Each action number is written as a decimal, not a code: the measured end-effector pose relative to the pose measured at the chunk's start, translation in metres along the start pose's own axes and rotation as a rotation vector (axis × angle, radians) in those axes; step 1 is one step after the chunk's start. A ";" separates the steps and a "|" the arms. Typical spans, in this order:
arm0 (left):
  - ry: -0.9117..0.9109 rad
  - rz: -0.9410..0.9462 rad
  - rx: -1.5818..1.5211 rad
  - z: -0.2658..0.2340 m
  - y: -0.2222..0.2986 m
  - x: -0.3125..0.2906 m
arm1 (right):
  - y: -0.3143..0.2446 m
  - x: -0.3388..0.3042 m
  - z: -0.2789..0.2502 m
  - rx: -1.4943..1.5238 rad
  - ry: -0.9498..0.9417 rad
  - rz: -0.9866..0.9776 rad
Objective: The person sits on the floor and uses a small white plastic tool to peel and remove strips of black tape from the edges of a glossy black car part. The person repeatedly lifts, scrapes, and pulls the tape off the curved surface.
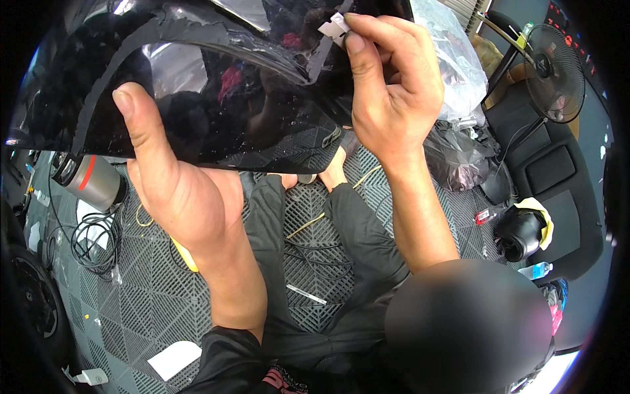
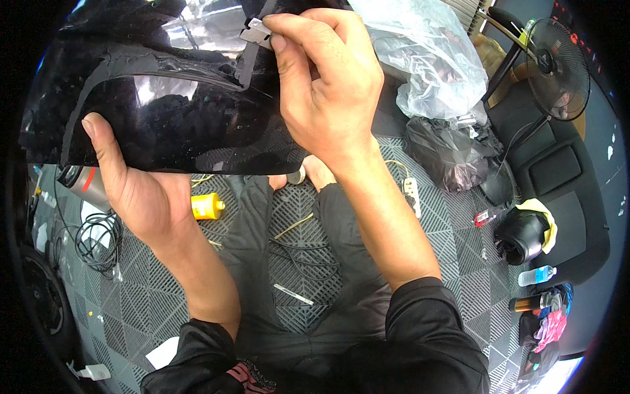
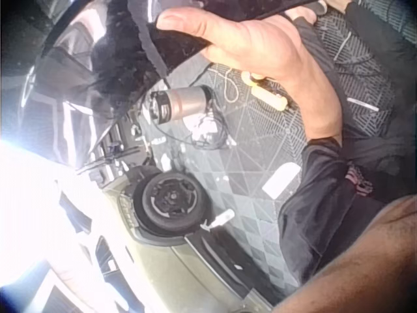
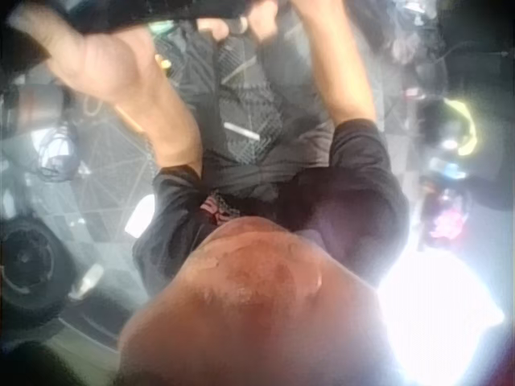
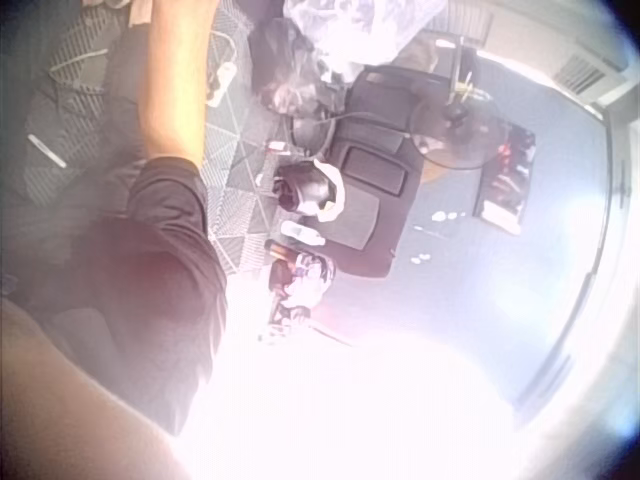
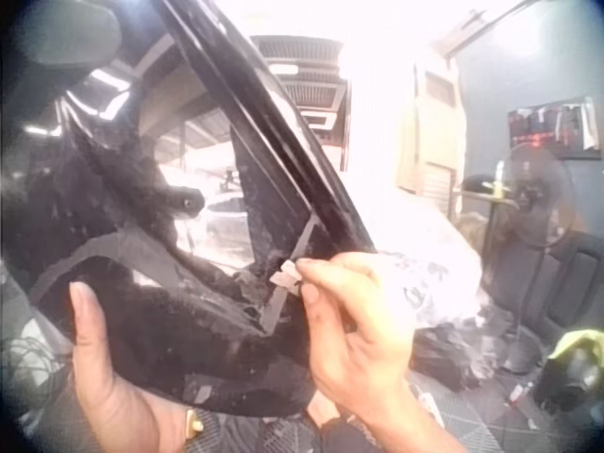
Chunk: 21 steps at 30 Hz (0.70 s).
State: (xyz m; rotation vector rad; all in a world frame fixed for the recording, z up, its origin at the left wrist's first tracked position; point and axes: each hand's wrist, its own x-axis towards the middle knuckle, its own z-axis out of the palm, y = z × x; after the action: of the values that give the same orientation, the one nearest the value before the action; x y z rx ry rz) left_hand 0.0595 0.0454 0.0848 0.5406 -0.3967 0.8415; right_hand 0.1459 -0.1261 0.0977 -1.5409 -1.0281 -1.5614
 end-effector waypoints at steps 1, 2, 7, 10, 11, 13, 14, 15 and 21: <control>0.002 -0.006 0.026 -0.001 0.001 -0.001 | 0.000 0.000 0.000 -0.001 0.000 -0.001; 0.005 -0.012 0.051 -0.002 0.002 -0.001 | 0.000 -0.001 0.000 0.012 -0.006 -0.006; 0.054 0.009 0.078 0.000 0.001 -0.001 | 0.003 0.000 0.001 0.039 -0.018 -0.044; 0.071 -0.018 0.070 0.002 0.002 -0.004 | 0.003 0.000 0.001 0.018 -0.020 -0.039; 0.075 -0.024 0.066 0.003 0.003 -0.005 | 0.002 0.000 0.001 0.018 -0.019 -0.037; 0.076 -0.013 0.067 0.003 0.004 -0.004 | 0.001 0.000 0.001 0.017 -0.017 -0.032; 0.071 0.003 0.072 0.003 0.003 -0.003 | 0.001 0.000 0.001 0.012 -0.018 -0.033; 0.080 0.018 0.093 0.003 0.002 -0.002 | 0.001 0.000 0.001 0.007 -0.018 -0.034; 0.107 0.063 0.044 0.003 -0.001 -0.001 | 0.002 0.001 0.002 0.002 -0.019 -0.074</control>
State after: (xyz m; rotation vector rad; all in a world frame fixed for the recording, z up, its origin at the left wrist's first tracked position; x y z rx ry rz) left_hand 0.0596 0.0423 0.0868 0.5236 -0.2987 0.9375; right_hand 0.1490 -0.1251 0.0991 -1.5352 -1.1086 -1.5981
